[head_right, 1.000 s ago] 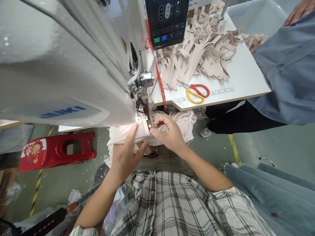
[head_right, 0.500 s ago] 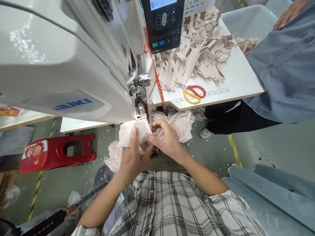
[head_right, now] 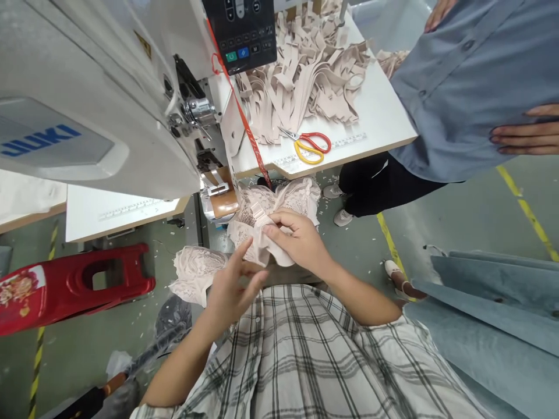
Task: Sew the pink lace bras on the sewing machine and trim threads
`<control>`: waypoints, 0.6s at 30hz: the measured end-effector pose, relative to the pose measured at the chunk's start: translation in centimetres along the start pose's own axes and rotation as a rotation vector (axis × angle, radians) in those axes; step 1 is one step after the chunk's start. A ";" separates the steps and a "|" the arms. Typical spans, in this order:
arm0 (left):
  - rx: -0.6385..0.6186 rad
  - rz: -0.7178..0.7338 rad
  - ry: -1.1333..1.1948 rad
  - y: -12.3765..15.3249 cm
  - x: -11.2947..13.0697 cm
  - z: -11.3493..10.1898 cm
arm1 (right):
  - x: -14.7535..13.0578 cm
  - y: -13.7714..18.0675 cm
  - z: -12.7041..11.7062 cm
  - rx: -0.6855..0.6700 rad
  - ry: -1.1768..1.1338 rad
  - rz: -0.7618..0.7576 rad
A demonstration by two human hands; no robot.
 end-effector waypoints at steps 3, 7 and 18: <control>0.157 0.120 -0.002 -0.9 1.4 -3.1 | -0.6 0.1 0.0 -0.071 0.072 -0.035; -0.030 0.360 -0.036 -3.0 4.0 -2.7 | -2.4 0.5 0.3 -0.161 0.199 -0.174; 0.099 0.713 -0.508 0.0 4.4 -3.1 | -6.0 4.0 0.3 0.129 0.802 -0.819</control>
Point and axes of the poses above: each hand's wrist, its own y-axis away from the middle knuckle, its own z-axis out of the palm, x = y × z, the point moved 9 cm from there along -y, towards the middle knuckle, and after that the axes turned 12 degrees about y, right-handed, at the moved point
